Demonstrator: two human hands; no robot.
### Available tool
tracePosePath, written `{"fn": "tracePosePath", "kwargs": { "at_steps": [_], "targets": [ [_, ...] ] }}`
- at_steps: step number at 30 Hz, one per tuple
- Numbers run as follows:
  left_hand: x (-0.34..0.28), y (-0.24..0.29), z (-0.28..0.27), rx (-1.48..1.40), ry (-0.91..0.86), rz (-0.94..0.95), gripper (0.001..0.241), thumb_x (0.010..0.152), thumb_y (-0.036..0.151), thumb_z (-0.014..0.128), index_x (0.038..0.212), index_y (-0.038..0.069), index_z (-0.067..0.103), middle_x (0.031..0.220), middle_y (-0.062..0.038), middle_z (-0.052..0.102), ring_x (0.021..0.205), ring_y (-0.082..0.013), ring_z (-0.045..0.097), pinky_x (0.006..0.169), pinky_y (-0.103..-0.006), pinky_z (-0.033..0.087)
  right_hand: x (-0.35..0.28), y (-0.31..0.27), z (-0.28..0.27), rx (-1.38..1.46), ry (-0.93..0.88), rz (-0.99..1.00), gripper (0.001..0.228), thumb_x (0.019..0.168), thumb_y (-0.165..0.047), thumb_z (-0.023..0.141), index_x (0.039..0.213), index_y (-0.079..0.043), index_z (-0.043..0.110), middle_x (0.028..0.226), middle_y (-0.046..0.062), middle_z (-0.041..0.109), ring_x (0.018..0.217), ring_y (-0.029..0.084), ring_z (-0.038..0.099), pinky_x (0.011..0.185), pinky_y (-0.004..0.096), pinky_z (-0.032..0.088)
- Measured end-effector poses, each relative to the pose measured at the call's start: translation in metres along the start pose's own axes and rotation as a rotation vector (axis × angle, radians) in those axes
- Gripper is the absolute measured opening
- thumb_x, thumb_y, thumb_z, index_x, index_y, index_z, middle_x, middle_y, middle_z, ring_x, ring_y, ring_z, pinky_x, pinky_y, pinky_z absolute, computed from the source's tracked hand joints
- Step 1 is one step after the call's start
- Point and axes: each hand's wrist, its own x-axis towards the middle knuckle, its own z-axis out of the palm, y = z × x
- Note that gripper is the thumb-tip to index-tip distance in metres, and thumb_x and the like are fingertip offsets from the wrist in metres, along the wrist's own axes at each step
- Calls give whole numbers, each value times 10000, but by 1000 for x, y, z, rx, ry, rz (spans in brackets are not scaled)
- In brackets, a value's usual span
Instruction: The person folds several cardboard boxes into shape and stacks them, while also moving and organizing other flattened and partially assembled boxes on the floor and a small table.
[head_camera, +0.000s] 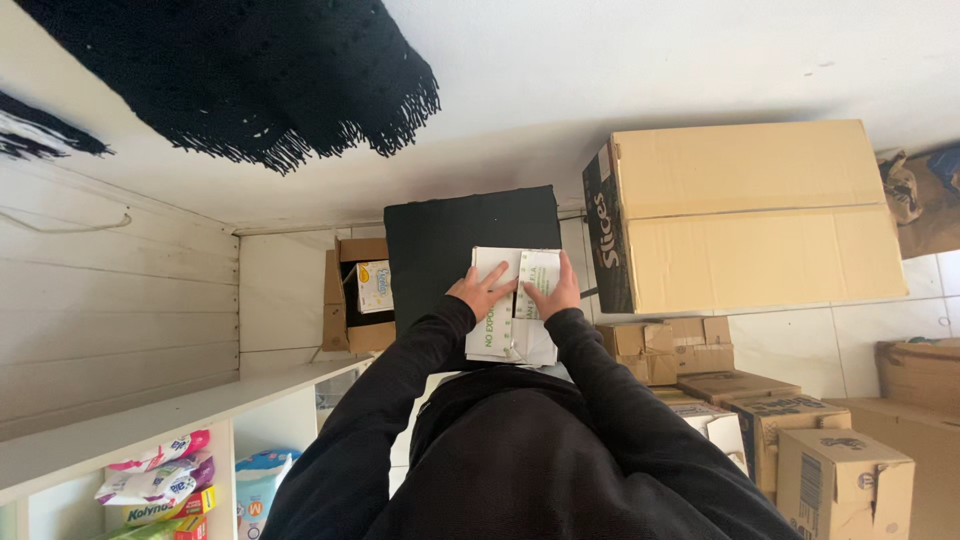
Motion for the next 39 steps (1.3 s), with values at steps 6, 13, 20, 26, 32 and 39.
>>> {"fn": "tracePosePath", "kwargs": {
  "at_steps": [6,13,20,26,32,39],
  "targets": [
    [-12,-21,39,-611,505,-203,466,942,234,902,1382,263,752,1733,-63,485,1250,-395,683,1160,-497,607,9,55,10,13,-87,196,1564,762,-829,1024,1918,-423,51,1820,281,432,1650,457,521,1358,620,466],
    [-51,15,65,-1352,158,-894,1077,967,796,886,1845,452,367,1617,-59,732,1477,-306,712,1214,-469,623,19,101,26,132,-221,207,1207,848,-926,948,1800,-354,473,1634,148,717,1503,361,696,1255,554,583],
    [-61,44,65,-1373,-44,-754,1116,1078,890,608,1930,339,144,1900,-203,406,1706,-442,444,1431,-522,386,-45,35,-15,128,-172,121,1073,979,-657,903,1865,-373,368,1624,227,715,1528,452,653,1275,587,572],
    [-55,43,68,-1302,-55,-715,1108,1098,903,525,1931,321,84,1904,-214,389,1690,-461,459,1438,-543,385,-31,43,-17,55,-243,119,1138,991,-651,892,1895,-367,261,1503,333,751,1446,513,703,1217,632,595],
    [-63,50,55,-1364,21,-689,1052,1138,804,583,1935,366,54,1950,-106,304,1734,-374,388,1427,-493,388,-25,51,-21,143,-261,125,1104,990,-694,890,1882,-374,323,1578,257,738,1483,463,691,1227,606,588],
    [-52,53,72,-1355,142,-609,1063,1169,582,661,1940,225,22,1993,-100,162,1785,-331,272,1474,-466,303,-31,43,-11,30,-283,188,1173,988,-724,873,1901,-435,197,1532,282,753,1473,454,707,1221,589,602]
  ]
}}
